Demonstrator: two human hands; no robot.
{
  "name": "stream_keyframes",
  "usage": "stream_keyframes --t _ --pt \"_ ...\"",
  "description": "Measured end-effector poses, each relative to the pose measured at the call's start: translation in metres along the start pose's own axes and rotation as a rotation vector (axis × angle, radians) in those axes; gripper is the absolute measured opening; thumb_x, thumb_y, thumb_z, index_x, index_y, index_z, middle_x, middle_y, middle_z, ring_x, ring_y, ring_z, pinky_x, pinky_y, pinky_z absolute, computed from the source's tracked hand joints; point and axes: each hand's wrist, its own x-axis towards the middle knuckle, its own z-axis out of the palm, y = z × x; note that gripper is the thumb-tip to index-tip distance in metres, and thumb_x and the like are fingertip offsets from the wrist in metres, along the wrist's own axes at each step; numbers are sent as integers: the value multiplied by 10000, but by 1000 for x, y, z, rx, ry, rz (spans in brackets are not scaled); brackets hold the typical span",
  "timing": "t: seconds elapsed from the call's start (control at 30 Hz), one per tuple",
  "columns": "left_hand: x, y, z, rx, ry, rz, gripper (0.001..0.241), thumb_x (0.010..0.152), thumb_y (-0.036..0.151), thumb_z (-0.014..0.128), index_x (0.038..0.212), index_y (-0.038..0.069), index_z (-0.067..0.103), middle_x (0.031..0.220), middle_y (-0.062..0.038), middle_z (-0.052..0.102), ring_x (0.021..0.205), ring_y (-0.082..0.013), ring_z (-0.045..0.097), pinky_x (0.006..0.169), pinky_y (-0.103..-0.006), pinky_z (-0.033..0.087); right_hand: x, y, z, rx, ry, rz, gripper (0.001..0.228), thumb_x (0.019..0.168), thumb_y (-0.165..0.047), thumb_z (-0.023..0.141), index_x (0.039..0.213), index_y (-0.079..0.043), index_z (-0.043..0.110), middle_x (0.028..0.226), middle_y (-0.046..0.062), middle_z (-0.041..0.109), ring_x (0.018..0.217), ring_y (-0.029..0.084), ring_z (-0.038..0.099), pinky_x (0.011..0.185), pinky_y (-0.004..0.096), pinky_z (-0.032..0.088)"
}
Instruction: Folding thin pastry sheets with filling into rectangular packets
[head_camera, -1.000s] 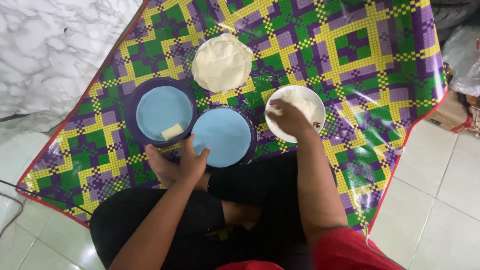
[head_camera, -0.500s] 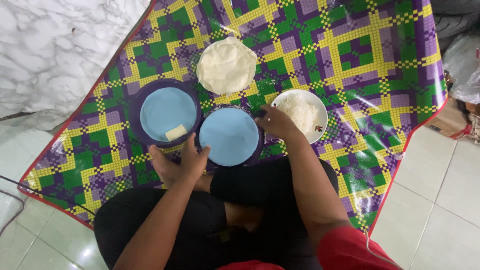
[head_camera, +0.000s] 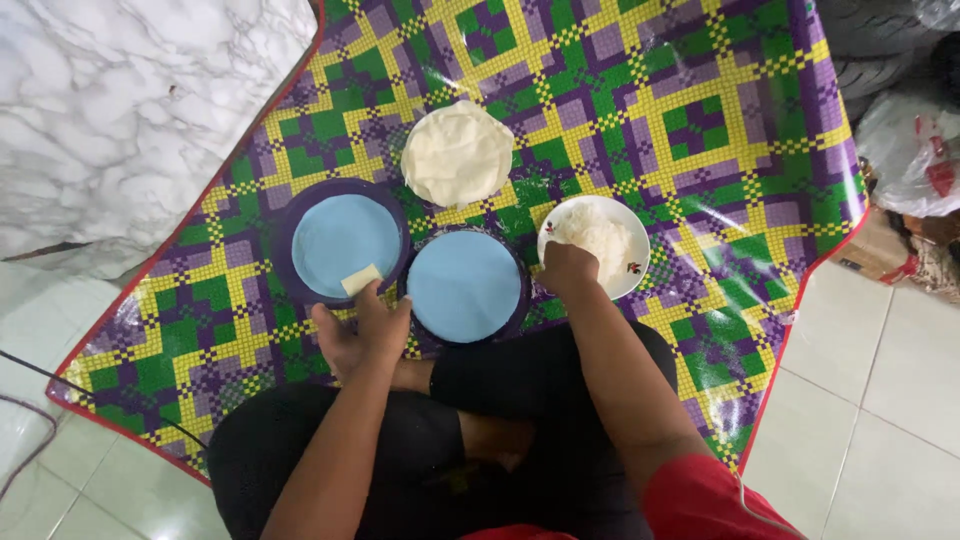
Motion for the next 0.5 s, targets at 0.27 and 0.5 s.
stream_keyframes --t 0.27,0.5 --pt "16 -31 4 77 -109 52 714 1038 275 593 1619 13 269 1668 -248 180 1543 -415 260 1182 -576 405 7 -5 18 -177 93 13 344 852 -255 661 1165 -141 747 1067 111 779 1070 332 746 812 485 598" --pt "8 -25 2 67 -112 82 685 1030 207 586 1586 -48 276 1639 -319 167 1497 -500 307 1146 -648 444 30 -13 44 -303 199 -17 195 881 -147 657 1014 -132 799 953 78 800 973 284 776 701 452 603"
